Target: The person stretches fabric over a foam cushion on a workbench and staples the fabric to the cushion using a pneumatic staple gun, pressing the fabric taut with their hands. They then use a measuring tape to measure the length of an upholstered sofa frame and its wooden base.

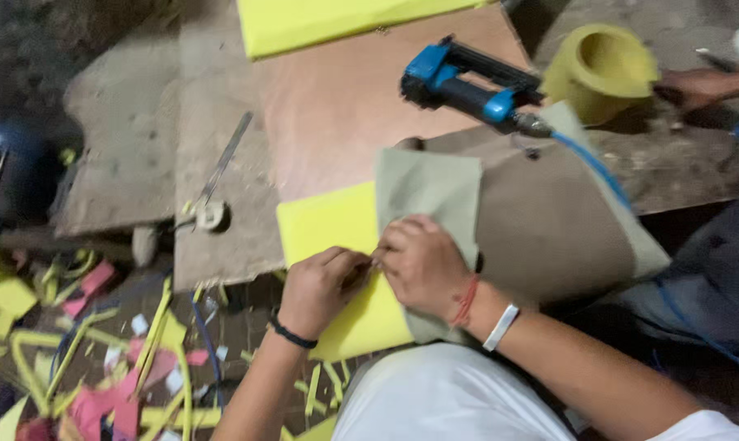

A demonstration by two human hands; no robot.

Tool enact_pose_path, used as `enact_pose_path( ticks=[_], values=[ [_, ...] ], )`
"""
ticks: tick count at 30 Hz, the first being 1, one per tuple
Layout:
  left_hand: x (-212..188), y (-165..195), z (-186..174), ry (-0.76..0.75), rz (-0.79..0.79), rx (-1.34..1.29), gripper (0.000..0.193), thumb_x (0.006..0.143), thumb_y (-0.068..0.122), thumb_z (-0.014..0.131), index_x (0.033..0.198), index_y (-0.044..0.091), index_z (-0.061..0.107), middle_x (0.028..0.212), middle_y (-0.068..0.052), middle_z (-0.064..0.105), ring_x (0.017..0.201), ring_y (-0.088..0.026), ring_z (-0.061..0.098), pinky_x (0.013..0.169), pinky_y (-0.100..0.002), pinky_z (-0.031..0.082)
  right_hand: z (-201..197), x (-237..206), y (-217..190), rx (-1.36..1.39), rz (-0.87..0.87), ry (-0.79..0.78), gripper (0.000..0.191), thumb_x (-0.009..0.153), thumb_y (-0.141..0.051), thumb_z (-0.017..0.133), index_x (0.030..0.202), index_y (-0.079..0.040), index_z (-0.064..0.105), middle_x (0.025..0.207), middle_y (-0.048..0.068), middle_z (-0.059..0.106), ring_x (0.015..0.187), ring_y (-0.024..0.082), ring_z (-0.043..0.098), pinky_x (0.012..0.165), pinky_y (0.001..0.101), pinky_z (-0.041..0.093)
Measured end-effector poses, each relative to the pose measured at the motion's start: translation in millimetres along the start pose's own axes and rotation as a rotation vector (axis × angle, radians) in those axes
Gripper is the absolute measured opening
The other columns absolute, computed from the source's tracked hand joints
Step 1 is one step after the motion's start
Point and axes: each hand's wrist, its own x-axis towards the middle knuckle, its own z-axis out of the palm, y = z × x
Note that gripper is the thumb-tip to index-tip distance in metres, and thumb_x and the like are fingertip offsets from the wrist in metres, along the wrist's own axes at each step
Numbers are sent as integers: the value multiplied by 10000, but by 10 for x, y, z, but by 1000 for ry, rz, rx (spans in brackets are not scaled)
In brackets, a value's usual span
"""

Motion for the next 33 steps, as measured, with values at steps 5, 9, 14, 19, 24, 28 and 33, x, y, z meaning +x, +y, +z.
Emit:
enact_pose_path(
  ticks=[5,9,14,19,24,28,33],
  values=[
    [-122,-42,12,87,100,54,161,861,138,777,1013,90,755,928,-73,727,798,-268,717,684,-371,574,64,79,-19,42,59,-38,87,779,-140,733,841,-86,765,896,40,671,989,240,647,963,436,454],
    [-127,-114,92,69,126,150,125,893,148,755,997,83,732,933,-68,720,789,-255,717,666,-373,566,107,125,-23,54,79,-29,92,754,-117,734,836,-103,773,887,18,670,982,228,647,954,431,445],
    [-48,-200,155,-114,1,160,207,885,235,740,935,67,631,846,-98,667,717,-290,694,614,-408,550,133,162,-21,74,149,-92,60,735,-131,754,763,-79,744,876,28,672,974,230,653,949,420,450],
    [19,-218,203,-207,-32,272,294,886,317,715,951,69,569,839,-114,643,704,-294,695,593,-421,546,68,169,-41,117,93,13,155,747,-134,736,869,-38,746,980,72,681,1013,267,642,951,416,481],
    [70,-272,143,-259,47,353,296,904,308,701,988,68,548,878,-113,624,702,-279,695,563,-409,546,17,202,-57,37,43,-31,85,760,-122,765,808,-56,740,925,54,694,968,264,675,946,417,500],
    [89,-295,86,-251,57,326,295,881,293,713,987,66,558,877,-118,623,693,-282,694,558,-411,545,47,236,-39,23,10,-13,54,760,-91,775,791,-59,744,855,50,690,844,243,680,990,431,511],
    [-45,-256,23,15,-99,54,210,885,195,727,1051,94,649,930,-93,694,752,-269,708,639,-375,554,99,215,-28,80,132,5,39,765,-88,772,802,-86,782,820,45,689,808,250,665,945,416,522]
  ],
)
